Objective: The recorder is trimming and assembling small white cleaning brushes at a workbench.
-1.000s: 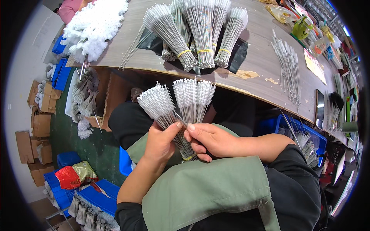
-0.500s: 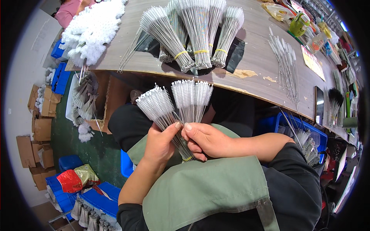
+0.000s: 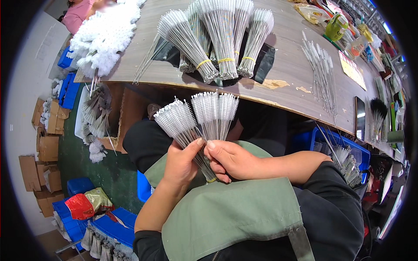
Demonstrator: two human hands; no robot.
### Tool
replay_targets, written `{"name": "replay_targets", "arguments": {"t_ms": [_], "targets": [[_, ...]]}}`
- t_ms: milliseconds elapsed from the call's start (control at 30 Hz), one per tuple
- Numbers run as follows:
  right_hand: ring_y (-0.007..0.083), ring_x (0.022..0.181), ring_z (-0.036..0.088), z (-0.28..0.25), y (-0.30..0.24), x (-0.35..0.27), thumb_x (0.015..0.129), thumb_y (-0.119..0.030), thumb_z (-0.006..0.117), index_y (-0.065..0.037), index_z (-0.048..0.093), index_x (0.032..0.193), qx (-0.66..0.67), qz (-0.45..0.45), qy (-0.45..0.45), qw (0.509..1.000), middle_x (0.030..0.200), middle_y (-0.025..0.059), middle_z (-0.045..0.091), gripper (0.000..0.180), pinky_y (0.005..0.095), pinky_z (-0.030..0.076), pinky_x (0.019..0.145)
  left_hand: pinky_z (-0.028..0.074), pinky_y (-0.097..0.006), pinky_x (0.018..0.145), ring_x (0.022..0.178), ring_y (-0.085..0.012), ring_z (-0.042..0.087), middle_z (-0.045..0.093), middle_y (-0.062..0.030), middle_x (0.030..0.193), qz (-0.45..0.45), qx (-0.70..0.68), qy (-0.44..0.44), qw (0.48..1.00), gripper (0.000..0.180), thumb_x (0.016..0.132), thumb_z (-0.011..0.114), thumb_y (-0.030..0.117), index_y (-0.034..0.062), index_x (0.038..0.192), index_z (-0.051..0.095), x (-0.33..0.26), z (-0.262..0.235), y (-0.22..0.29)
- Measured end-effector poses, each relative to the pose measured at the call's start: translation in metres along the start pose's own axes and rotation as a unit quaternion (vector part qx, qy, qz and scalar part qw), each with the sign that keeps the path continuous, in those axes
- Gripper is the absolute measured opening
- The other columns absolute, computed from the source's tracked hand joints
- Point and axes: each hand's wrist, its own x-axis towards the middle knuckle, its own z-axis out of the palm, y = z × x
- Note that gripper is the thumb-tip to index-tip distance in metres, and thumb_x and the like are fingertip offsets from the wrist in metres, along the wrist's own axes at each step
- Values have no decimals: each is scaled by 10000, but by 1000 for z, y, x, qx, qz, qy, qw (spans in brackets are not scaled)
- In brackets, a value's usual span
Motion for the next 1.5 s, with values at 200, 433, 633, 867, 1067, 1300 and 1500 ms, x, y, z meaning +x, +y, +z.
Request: {"name": "replay_targets", "arguments": {"t_ms": [200, 433, 633, 867, 1067, 1300, 1500], "targets": [[111, 476, 385, 0, 2, 0, 1011, -380, 287, -79, 388, 881, 14, -1, -4, 1000, 602, 3, 363, 343, 249, 365, 456, 515, -315, 743, 830, -172, 616, 615, -83, 953, 3, -6, 6, 1000, 220, 852, 579, -11, -20, 1069, 544, 0, -2, -2], [104, 464, 444, -1, -1, 0, 1010, -366, 296, -75, 405, 867, 18, -11, -12, 1000, 584, 2, 400, 342, 246, 381, 432, 520, -320, 751, 839, -173, 620, 619, -87, 962, 4, -1, 4, 1000, 238, 847, 593, -6, -23, 1078, 539, 0, -1, -1], [115, 507, 492, -22, -81, 23, 999, -263, 345, -47, 435, 885, -248, -409, 25, 878, 643, 38, 487, 260, 257, 425, 505, 530, -318, 736, 827, -200, 644, 636, -108, 932, -10, -12, -2, 1000, 246, 838, 611, 4, -22, 1071, 539, -1, 4, -2], [127, 714, 499, -38, -122, 115, 914, -445, 514, -27, 507, 905, -495, -371, -48, 784, 776, 57, 514, 419, 292, 430, 645, 531, -342, 732, 844, -213, 629, 618, -106, 896, 10, 22, 13, 1000, 205, 853, 581, 52, -2, 1042, 524, -3, 7, -1], [102, 575, 562, -39, -119, 120, 773, -398, 733, -46, 546, 832, -497, -194, -125, 836, 675, 13, 562, 403, 266, 460, 559, 554, -380, 722, 842, -221, 633, 606, -92, 880, -5, -52, 33, 998, 216, 846, 598, 42, -1, 1045, 523, -3, -8, -3], [91, 633, 547, -41, -122, 123, 744, -252, 780, -40, 540, 854, -448, -155, -155, 867, 730, -2, 553, 338, 239, 465, 552, 555, -372, 726, 802, -212, 632, 600, -108, 936, -10, -52, 43, 998, 293, 833, 603, -6, -27, 1103, 494, -1, -13, -3], [94, 658, 559, -37, -124, 119, 752, -233, 771, -37, 557, 861, -477, -144, -138, 856, 725, -1, 563, 310, 247, 465, 598, 557, -379, 703, 828, -212, 637, 606, -95, 921, -3, -44, 44, 998, 276, 821, 628, 38, -8, 1073, 523, -1, -12, -3]]}}
